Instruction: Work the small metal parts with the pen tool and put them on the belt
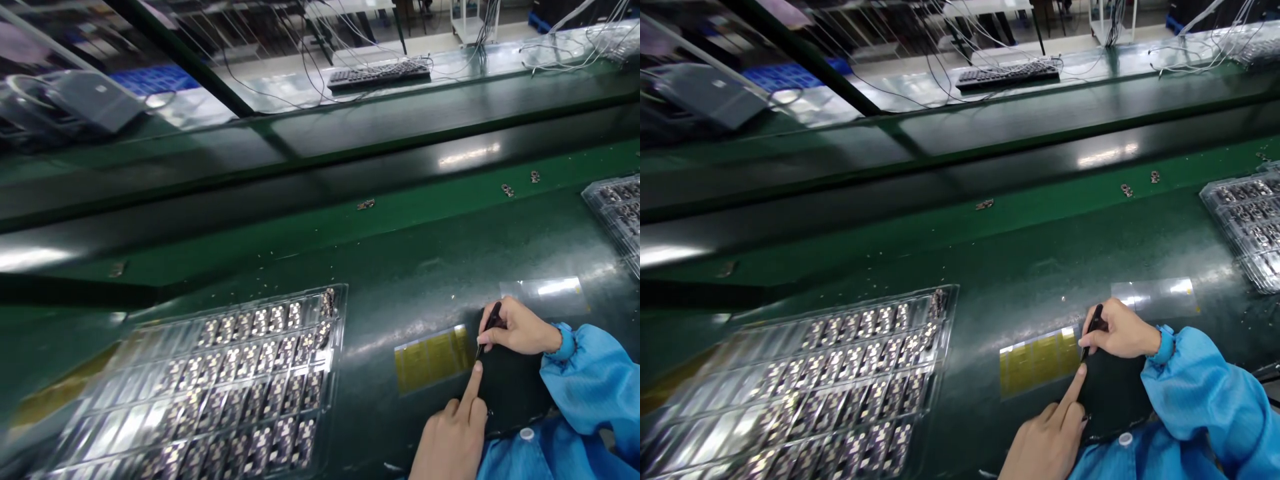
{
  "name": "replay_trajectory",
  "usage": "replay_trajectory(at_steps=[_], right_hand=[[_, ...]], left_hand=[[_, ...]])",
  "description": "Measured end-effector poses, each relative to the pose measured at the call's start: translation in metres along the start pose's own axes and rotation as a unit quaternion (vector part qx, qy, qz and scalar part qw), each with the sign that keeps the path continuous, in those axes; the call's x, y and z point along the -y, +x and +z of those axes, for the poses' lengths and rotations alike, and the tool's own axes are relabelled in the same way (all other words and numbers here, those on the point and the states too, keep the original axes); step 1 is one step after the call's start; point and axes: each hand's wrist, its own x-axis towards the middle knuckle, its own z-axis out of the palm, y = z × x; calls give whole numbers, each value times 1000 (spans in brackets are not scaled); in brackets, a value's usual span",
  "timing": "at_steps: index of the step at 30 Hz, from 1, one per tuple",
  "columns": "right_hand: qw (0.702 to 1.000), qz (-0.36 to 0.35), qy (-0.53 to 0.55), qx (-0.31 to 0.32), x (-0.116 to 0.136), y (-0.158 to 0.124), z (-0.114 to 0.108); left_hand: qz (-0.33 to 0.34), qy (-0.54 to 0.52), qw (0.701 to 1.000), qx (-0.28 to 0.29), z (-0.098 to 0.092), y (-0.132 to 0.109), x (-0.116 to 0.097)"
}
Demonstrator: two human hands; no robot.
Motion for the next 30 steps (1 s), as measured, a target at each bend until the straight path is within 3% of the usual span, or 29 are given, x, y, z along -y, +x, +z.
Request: replay_trajectory(at_steps=[5,7,9,12,14,18,20,22,30], right_hand=[[996,12,77,-51,-2,2,-3],[990,-5,110,-90,-4,4,-5],[979,-28,153,-135,-6,7,-7],[954,-57,223,-193,-7,9,-8],[937,-75,262,-220,-6,9,-8],[906,-100,311,-270,-4,10,-2],[895,-105,322,-290,-5,12,3],[890,-107,321,-304,-7,15,8],[904,-105,247,-334,-21,22,18]], left_hand=[[0,-43,999,-30,-9,-6,3],[8,-123,987,-98,-21,-11,11],[-15,-230,953,-198,-35,-12,23],[-130,-406,854,-298,-52,1,41],[-187,-531,774,-290,-58,21,48],[-185,-737,607,-233,-55,65,51],[-175,-781,558,-217,-52,78,50],[-175,-794,544,-206,-48,84,49],[-176,-796,546,-193,-44,83,50]])
